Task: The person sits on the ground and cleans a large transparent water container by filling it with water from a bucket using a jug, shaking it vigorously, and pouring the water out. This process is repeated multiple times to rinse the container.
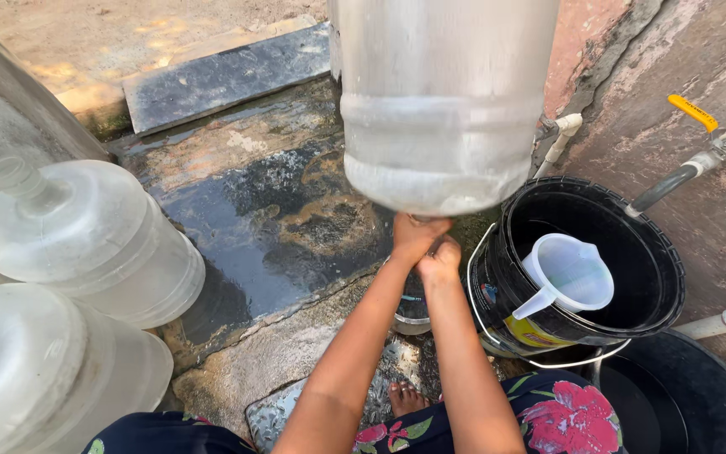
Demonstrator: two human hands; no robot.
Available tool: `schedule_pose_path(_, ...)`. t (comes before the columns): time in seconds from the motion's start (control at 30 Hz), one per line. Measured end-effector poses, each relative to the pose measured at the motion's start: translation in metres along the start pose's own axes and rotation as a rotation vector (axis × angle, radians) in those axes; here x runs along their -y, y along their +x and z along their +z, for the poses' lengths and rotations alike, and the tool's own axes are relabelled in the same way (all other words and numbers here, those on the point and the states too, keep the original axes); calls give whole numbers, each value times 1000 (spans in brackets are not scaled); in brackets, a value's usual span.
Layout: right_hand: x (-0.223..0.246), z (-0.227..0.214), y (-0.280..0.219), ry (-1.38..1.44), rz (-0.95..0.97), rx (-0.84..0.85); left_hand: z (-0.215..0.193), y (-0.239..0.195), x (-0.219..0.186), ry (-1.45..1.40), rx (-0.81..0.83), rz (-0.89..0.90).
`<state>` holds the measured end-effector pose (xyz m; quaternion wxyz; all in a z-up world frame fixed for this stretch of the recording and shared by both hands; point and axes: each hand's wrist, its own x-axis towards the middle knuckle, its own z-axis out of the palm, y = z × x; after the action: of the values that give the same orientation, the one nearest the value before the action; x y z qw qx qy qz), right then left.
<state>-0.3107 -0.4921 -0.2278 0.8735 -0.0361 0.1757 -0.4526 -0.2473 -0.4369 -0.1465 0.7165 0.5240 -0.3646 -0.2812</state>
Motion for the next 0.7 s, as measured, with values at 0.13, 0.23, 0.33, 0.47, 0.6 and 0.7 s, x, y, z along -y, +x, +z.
schedule_pose_path(0.13, -20, 1, -12, 18, -9, -4, -25, -20, 26, 238, 158, -40)
schedule_pose_path(0.23, -36, 12, -15, 34, 6, 10, -47, -27, 44, 354, 225, -94)
schedule_pose_path(0.33, -39, 25, -12, 41, 16, 34, -56, -22, 52, 387, 259, -109)
schedule_pose_path(0.47, -29, 26, -7, 48, 14, 37, -51, -14, 49, 382, 265, -82)
schedule_pose_path(0.6, -16, 9, 0, 66, 19, 22, -33, -15, 38, 347, 247, -18)
schedule_pose_path(0.7, -10, -1, 10, 75, 18, 23, -19, -8, 22, 298, 200, 77)
